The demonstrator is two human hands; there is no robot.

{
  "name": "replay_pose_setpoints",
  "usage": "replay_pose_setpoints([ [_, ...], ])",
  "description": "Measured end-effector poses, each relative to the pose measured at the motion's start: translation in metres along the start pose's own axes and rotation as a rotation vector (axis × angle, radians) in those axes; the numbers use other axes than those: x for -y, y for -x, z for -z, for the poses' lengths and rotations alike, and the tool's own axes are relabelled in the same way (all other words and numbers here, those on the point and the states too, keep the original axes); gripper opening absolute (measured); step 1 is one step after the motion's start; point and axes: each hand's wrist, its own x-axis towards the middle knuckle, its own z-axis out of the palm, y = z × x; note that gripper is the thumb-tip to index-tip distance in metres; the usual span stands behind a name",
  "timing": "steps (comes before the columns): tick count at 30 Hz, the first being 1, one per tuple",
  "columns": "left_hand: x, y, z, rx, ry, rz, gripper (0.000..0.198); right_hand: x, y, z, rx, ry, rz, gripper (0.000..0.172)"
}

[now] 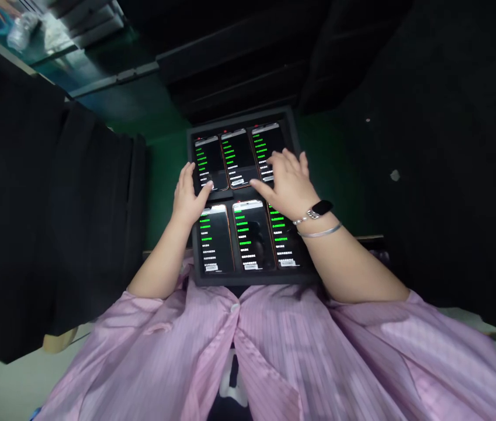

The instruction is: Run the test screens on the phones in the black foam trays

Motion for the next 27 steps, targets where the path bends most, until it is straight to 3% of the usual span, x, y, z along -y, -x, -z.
replay_pose_setpoints([
  [3, 0.007, 0.009, -0.005, -0.093, 0.087, -0.006, 0.088, 0.002, 0.014, 0.025, -0.263, -0.039, 0.061, 0.057],
  [5, 0.008, 0.027, -0.008, -0.123, 0.146, 0.021, 0.085, 0.009, 0.034, 0.048, -0.386, -0.118, 0.12, 0.054],
  [8, 0.003, 0.072, -0.007, -0.077, 0.2, 0.009, 0.077, 0.025, 0.074, 0.079, -0.4, -0.224, 0.193, 0.049],
  [11, -0.007, 0.125, 0.003, -0.005, 0.161, -0.053, 0.073, 0.041, 0.109, 0.092, -0.317, -0.245, 0.243, 0.046],
  [13, -0.014, 0.154, 0.011, 0.044, 0.131, -0.074, 0.075, 0.047, 0.126, 0.087, -0.24, -0.249, 0.285, 0.043],
  [16, -0.019, 0.177, 0.018, 0.112, 0.098, -0.065, 0.077, 0.054, 0.144, 0.062, -0.078, -0.246, 0.33, 0.038],
  [19, -0.02, 0.183, 0.019, 0.137, 0.059, -0.049, 0.076, 0.057, 0.155, 0.029, 0.008, -0.222, 0.334, 0.04],
  [22, -0.021, 0.183, 0.018, 0.127, 0.025, -0.059, 0.074, 0.059, 0.163, 0.004, 0.007, -0.181, 0.31, 0.045],
  [27, -0.024, 0.183, 0.017, 0.124, -0.022, -0.068, 0.071, 0.06, 0.171, -0.009, 0.02, -0.118, 0.281, 0.051],
])
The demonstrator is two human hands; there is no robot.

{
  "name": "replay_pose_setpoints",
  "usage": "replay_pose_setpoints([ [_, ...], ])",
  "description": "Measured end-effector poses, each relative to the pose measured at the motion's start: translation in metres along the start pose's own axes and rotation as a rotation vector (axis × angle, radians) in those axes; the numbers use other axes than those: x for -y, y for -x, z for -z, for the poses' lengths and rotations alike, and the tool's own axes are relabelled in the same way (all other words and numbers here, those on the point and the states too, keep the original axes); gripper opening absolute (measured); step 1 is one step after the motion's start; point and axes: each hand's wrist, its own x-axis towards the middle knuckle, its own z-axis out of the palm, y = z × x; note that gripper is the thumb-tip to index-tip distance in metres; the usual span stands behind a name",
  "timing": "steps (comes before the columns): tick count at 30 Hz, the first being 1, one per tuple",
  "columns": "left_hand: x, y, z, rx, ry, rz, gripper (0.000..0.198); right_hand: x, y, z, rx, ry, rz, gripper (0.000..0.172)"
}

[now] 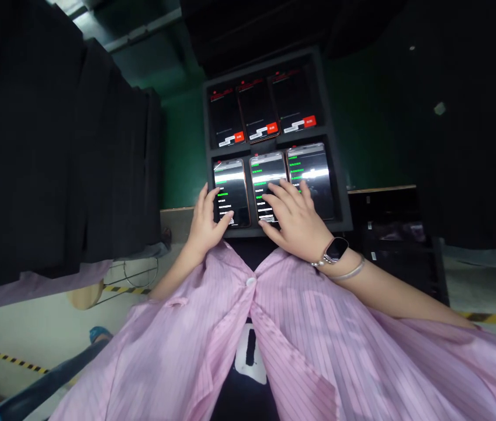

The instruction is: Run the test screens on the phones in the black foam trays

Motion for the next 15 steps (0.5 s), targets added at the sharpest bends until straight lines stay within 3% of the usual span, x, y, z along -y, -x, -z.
replay_pose_setpoints([
  [10, -0.007, -0.005, 0.006, 0.031, -0.066, 0.05, 0.074, 0.0, 0.0, 0.0, 0.025, 0.041, -0.012, 0.061],
  [13, -0.009, 0.004, 0.01, -0.045, -0.06, -0.05, 0.072, 0.002, 0.006, 0.006, 0.019, 0.049, 0.027, 0.055],
  [15, -0.011, 0.012, 0.011, -0.06, -0.085, -0.186, 0.061, 0.002, 0.012, 0.009, 0.043, 0.074, 0.067, 0.049],
])
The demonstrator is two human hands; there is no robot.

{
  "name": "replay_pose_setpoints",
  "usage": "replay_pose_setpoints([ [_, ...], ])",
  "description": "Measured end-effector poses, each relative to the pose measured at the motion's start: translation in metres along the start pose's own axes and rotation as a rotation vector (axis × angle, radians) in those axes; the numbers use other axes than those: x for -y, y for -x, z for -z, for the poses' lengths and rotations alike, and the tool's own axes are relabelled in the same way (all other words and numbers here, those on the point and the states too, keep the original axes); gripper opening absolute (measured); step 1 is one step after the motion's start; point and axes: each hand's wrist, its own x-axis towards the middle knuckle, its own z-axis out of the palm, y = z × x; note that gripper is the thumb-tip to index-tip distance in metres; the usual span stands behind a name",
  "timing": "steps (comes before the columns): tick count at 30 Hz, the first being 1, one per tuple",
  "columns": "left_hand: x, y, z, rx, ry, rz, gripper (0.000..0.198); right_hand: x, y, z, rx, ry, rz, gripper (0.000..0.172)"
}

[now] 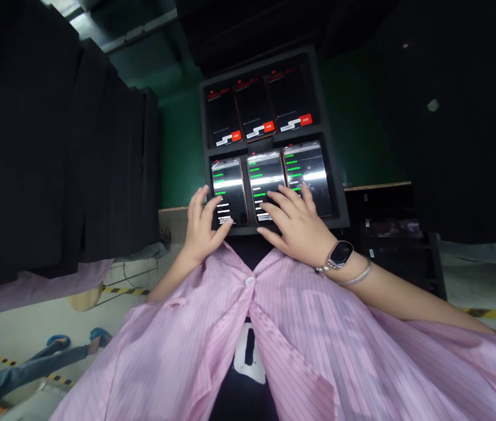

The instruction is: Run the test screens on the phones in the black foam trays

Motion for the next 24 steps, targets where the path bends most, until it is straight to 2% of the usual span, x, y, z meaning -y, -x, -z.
replay_pose_setpoints([
  [3, -0.006, 0.008, 0.0, 0.074, -0.021, -0.163, 0.046, -0.001, 0.007, -0.001, 0.031, 0.042, 0.022, 0.045],
  [8, -0.009, 0.01, -0.004, 0.207, -0.037, -0.158, 0.043, -0.003, 0.011, -0.003, 0.065, 0.072, 0.029, 0.043],
  [18, -0.007, 0.011, -0.01, 0.177, -0.024, -0.132, 0.043, -0.003, 0.01, -0.003, 0.063, 0.127, 0.064, 0.042],
  [24, -0.007, 0.012, -0.013, 0.126, -0.028, -0.147, 0.042, -0.002, 0.01, -0.004, 0.084, 0.093, 0.018, 0.039],
])
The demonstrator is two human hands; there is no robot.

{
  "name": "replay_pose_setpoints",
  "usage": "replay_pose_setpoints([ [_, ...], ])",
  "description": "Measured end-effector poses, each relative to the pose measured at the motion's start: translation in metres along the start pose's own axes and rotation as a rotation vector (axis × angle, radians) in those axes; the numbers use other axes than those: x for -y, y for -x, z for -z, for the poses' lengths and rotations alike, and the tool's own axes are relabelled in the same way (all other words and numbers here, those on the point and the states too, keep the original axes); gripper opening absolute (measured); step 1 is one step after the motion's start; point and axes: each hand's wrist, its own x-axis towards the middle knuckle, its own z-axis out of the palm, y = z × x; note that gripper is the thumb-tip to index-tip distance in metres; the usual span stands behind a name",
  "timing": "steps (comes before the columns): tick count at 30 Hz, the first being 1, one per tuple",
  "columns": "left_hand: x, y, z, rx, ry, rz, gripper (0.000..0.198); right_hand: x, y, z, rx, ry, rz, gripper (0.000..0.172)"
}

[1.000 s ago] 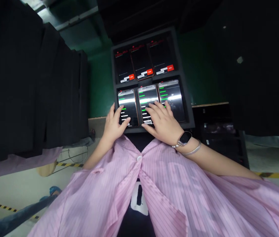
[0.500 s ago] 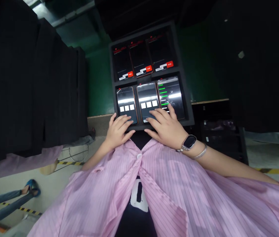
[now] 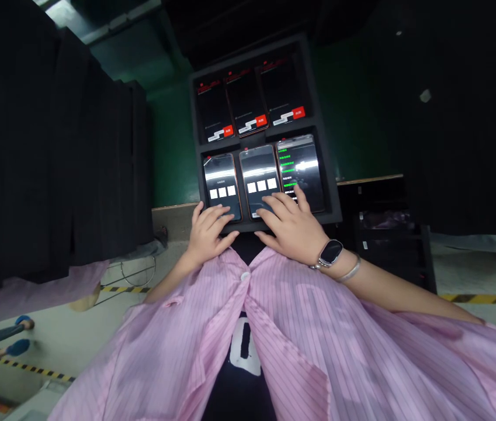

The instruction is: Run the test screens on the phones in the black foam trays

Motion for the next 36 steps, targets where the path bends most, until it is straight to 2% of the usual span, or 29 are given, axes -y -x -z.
replay_pose_setpoints([
  [8, -0.001, 0.0, -0.003, -0.055, 0.001, -0.007, 0.039, -0.001, 0.001, -0.002, -0.032, 0.022, 0.028, 0.038],
  [12, -0.001, 0.0, -0.005, -0.111, -0.012, -0.056, 0.036, -0.002, 0.001, -0.004, -0.077, 0.079, 0.068, 0.038],
  [20, 0.0, 0.001, -0.007, -0.176, -0.019, -0.099, 0.033, -0.002, 0.001, -0.004, -0.076, 0.068, 0.071, 0.038],
  [29, -0.001, 0.002, -0.005, -0.114, -0.015, -0.066, 0.035, -0.002, -0.001, -0.002, -0.097, 0.117, 0.099, 0.038],
  [32, 0.001, -0.003, 0.005, -0.137, -0.02, -0.005, 0.041, -0.002, 0.0, -0.003, -0.102, 0.116, 0.102, 0.038],
  [36, 0.008, -0.015, 0.013, -0.195, -0.076, 0.164, 0.062, -0.003, 0.002, -0.002, -0.096, 0.099, 0.101, 0.038],
])
